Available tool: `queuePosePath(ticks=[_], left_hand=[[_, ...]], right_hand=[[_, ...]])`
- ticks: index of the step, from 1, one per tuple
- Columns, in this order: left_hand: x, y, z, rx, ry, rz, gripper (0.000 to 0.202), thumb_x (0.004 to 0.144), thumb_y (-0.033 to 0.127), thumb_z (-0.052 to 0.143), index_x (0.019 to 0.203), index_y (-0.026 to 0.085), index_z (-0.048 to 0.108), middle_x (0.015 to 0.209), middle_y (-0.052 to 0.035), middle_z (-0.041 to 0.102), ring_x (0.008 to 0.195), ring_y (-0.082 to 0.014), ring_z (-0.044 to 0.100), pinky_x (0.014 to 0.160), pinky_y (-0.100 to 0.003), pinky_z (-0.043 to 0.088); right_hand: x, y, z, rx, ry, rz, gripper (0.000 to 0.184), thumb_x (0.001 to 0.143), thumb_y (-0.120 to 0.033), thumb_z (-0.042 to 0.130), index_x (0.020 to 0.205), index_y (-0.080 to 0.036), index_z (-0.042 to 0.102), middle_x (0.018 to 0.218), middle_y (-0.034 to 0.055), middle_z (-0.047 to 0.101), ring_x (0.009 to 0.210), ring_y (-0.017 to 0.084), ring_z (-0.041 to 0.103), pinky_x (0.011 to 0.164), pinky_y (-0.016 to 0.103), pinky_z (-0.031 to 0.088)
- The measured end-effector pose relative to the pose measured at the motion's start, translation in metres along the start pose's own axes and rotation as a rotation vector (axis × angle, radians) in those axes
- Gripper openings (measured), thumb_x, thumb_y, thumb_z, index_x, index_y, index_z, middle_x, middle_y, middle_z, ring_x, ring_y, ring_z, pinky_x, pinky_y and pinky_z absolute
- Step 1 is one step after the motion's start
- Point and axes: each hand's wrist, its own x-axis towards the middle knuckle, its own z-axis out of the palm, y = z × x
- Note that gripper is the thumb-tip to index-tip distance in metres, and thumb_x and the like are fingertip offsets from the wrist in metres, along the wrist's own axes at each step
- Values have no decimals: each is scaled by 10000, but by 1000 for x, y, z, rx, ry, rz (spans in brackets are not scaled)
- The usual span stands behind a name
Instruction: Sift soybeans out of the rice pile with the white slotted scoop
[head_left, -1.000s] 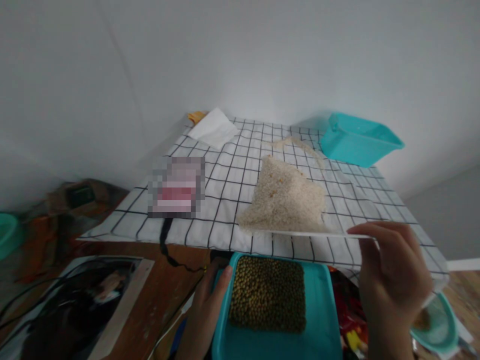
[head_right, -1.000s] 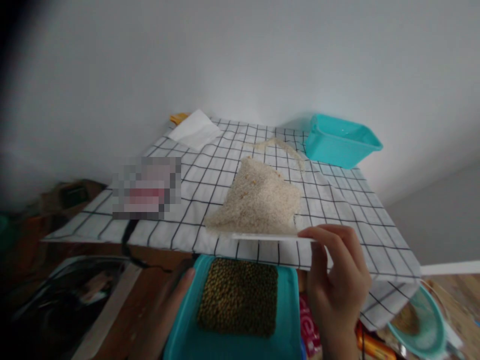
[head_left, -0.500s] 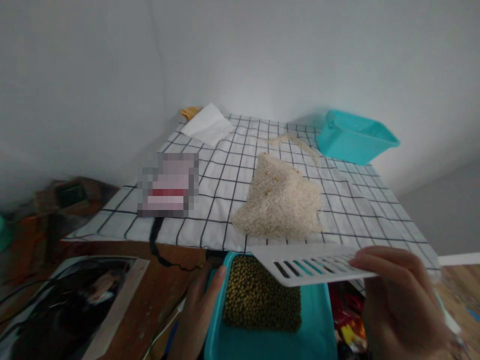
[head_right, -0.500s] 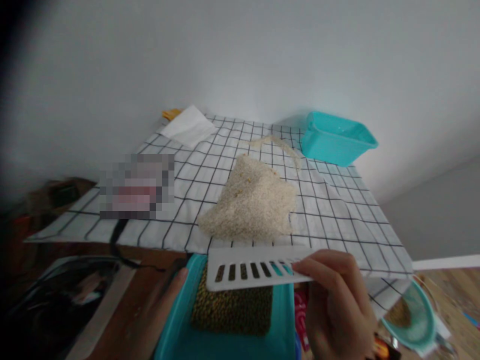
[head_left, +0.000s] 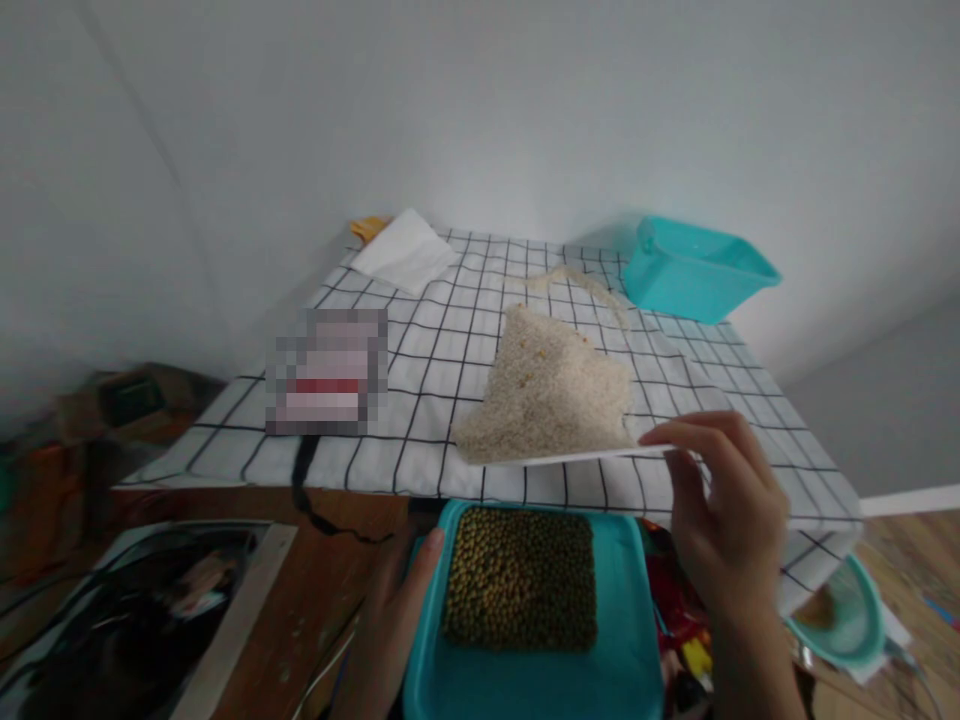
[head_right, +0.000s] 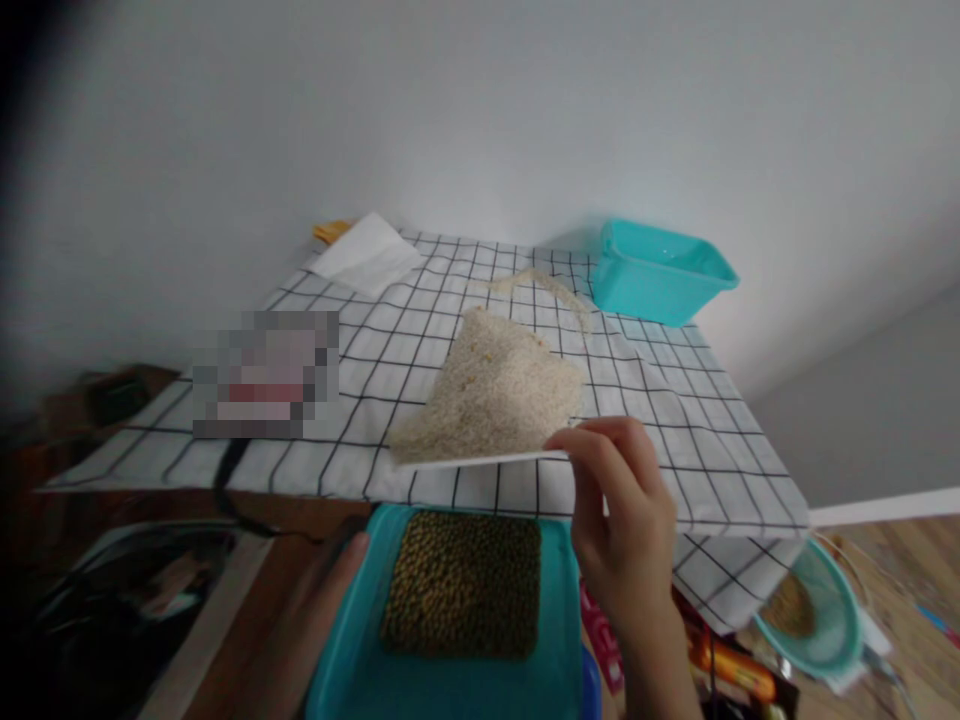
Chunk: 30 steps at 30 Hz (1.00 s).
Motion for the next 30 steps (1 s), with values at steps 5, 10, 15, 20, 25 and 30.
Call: queuePosePath(ticks=[5,10,15,20,25,30], left_hand=[[-3,2,-2,-9,20,-2,672,700,671,405,1125,186,593,1322,-142,646,1312,-318,528,1149,-428,366],[-8,9,-3,18,41,-14,693,697,649,396,1150,162,592,1358,-151,626,1354,-317,492,1164,-419,347],[-2,-5,-4,23,-5,-5,728,757,660,393,1244,144,556,1422,-157,569,1393,-320,441,1184,-438,304],[6,-21,-6,8,14,-20,692,791,642,438,1282,167,551,1464,-125,540,1426,-306,399,1203,-426,266],[6,-19,-5,26,-5,-41,697,792,658,435,1268,167,571,1439,-130,566,1411,-319,420,1203,-453,261],[6,-27,-5,51,72,14,560,805,633,498,1181,248,654,1335,-64,670,1352,-323,504,1153,-457,368]], right_hand=[[18,16,-4,13,-69,-37,201,896,-48,502,905,-214,615,884,8,597,827,138,590,726,292,451],[23,29,0,-16,-31,-46,194,900,-52,495,905,-209,609,874,15,591,808,136,577,705,288,441],[36,40,7,51,-41,-106,203,894,-36,491,887,-204,605,870,16,581,826,134,572,727,290,437],[47,51,12,130,-69,-157,237,866,3,489,878,-205,604,865,9,578,832,130,569,734,290,431],[42,52,7,128,-79,-146,233,876,-12,492,880,-211,613,885,8,583,840,128,572,735,286,429],[25,57,-3,121,15,-99,222,870,-32,510,849,-215,635,867,10,590,830,137,576,729,293,428]])
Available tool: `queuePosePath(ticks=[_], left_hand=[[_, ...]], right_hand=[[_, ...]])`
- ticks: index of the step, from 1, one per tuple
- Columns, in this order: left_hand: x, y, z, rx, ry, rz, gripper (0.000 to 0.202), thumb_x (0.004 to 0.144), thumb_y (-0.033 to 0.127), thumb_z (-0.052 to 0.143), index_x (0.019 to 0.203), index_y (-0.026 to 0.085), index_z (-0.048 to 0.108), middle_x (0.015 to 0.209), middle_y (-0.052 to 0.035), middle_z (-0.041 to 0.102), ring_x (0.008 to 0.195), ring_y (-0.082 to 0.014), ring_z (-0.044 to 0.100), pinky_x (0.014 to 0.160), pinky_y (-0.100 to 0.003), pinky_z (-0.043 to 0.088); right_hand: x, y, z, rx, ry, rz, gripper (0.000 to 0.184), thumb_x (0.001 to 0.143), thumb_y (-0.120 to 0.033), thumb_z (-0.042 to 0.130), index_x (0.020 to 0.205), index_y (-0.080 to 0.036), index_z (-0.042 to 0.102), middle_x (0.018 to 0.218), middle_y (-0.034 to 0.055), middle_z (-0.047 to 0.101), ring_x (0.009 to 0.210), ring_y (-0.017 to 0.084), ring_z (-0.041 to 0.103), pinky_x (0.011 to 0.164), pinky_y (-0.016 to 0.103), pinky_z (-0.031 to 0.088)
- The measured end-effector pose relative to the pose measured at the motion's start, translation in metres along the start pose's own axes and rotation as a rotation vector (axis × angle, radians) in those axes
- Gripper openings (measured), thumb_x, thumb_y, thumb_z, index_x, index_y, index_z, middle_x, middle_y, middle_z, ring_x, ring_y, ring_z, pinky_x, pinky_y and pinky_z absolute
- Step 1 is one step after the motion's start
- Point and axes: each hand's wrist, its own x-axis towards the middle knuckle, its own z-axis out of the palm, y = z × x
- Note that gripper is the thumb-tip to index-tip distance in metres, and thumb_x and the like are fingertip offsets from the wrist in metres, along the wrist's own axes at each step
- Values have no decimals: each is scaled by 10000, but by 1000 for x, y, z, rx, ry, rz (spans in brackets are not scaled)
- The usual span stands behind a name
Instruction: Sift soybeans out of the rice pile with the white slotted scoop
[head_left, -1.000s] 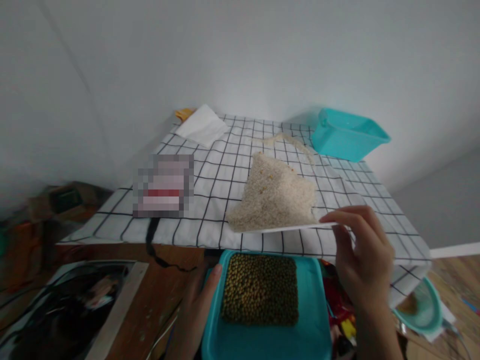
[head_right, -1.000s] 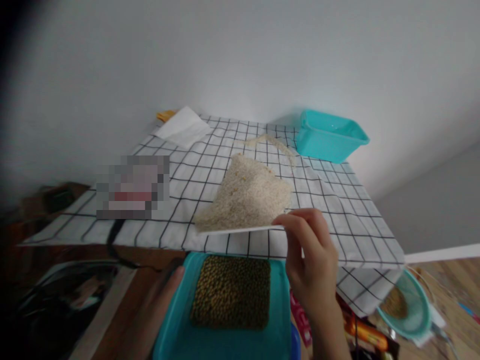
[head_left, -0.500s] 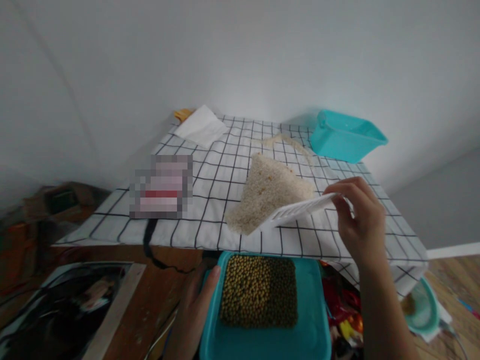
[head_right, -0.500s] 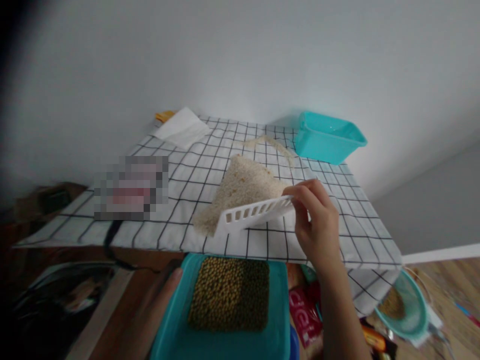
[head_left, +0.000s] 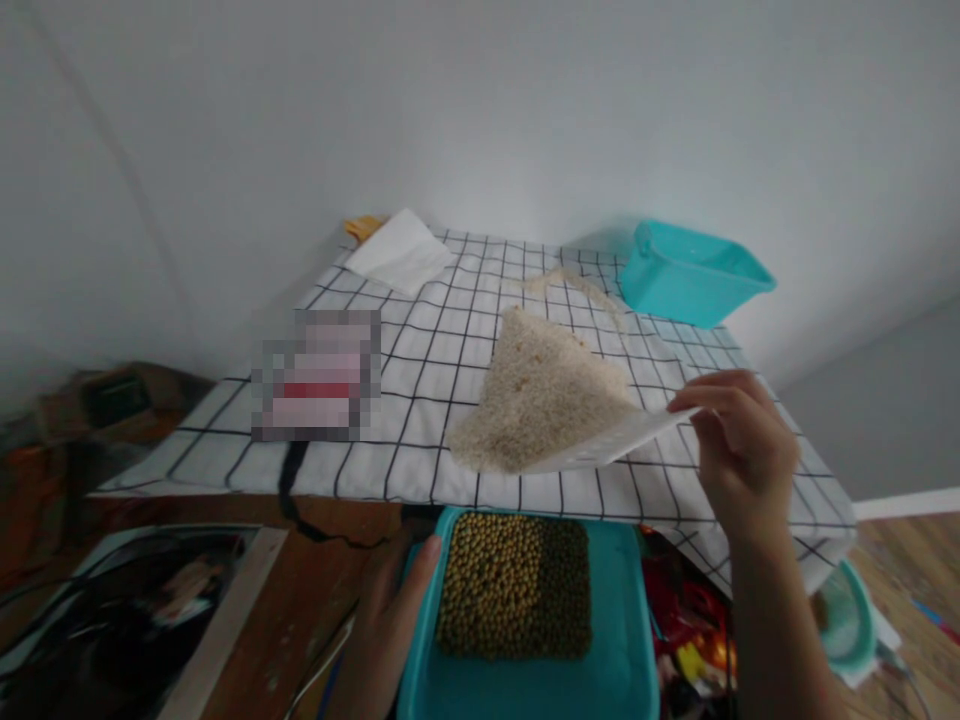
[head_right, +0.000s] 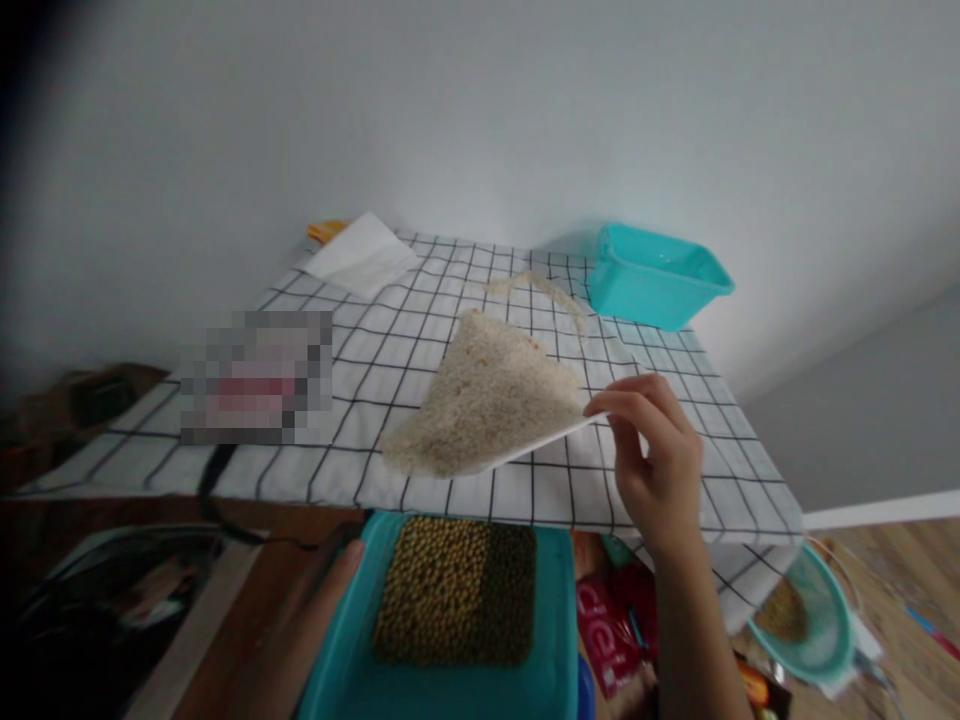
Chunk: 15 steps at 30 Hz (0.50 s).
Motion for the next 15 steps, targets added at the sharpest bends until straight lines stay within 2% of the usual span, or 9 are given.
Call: queuePosePath(ticks=[2,7,10,15], left_hand=[[1,-7,0,12,76,-23,528,814,610,526,1183,257,659,1316,-68,684,1323,-343,533,1148,-506,363],[6,-17,-2,17,107,7,464,833,561,531,1131,236,679,1259,-83,713,1283,-352,571,1128,-530,381],[6,-16,-2,15,106,36,420,840,530,523,1081,230,690,1193,-83,742,1234,-345,610,1092,-517,429],[4,-7,5,-13,82,125,366,835,499,530,1043,250,701,1132,-43,768,1159,-303,659,1045,-457,482]], right_hand=[[-7,4,-7,-2,36,35,197,875,-63,527,826,-214,644,858,15,600,833,147,581,737,306,428],[-22,19,-27,18,126,140,129,880,-156,563,811,-209,658,862,35,614,851,180,582,750,345,415],[-32,28,-40,57,190,166,105,853,-167,582,815,-212,670,874,45,618,867,205,590,765,372,419],[-50,37,-55,148,178,108,128,813,-138,577,811,-202,688,864,57,628,889,237,603,827,454,478]])
